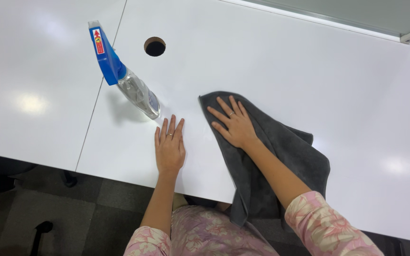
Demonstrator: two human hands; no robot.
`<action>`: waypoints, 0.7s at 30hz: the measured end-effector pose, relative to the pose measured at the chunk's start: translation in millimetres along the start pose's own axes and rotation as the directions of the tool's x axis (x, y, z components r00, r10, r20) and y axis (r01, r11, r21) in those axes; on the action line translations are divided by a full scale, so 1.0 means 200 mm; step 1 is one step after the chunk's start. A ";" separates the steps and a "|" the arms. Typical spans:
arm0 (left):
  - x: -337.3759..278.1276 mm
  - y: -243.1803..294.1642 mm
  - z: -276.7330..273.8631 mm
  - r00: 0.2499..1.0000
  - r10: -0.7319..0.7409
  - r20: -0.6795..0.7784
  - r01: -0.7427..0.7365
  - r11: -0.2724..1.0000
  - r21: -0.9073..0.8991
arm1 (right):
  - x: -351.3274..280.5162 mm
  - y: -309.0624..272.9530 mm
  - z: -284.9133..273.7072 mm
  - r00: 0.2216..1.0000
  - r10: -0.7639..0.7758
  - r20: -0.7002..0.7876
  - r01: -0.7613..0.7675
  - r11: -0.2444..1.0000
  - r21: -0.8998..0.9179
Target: The person sprays a cleaning solution on a white desk, wipes the surface with a grey cloth, moves office chairs aside, and continues wiping the desk surface and edges.
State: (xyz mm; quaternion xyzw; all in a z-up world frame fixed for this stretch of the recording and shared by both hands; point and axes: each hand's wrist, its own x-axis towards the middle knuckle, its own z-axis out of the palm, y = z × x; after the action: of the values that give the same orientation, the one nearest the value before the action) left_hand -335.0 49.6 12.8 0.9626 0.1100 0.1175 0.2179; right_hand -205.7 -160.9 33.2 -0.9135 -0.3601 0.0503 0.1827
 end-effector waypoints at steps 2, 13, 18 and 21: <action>-0.01 0.00 0.00 1.000 -0.004 -0.001 0.004 1.000 -0.007 | 0.02 0.00 0.01 0.999 0.043 0.010 -0.043 0.999 -0.025; 0.00 0.00 0.00 1.000 -0.006 0.016 0.006 1.000 0.000 | -0.53 -0.43 0.09 0.986 -0.117 0.118 0.126 0.990 -0.069; 0.00 -0.01 0.01 1.000 0.005 0.003 -0.005 1.000 -0.009 | -0.73 -0.53 0.11 0.961 -0.206 0.185 0.206 0.978 0.019; -0.02 0.00 0.00 1.000 0.007 0.001 -0.007 1.000 -0.011 | -0.71 -0.47 0.09 0.950 -0.233 0.207 0.217 0.971 0.098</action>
State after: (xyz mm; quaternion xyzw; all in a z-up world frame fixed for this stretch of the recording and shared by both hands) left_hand -337.7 47.8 11.6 0.9618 0.1057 0.1185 0.2230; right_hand -375.4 -188.0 45.5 -0.8482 -0.4775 0.1419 0.1803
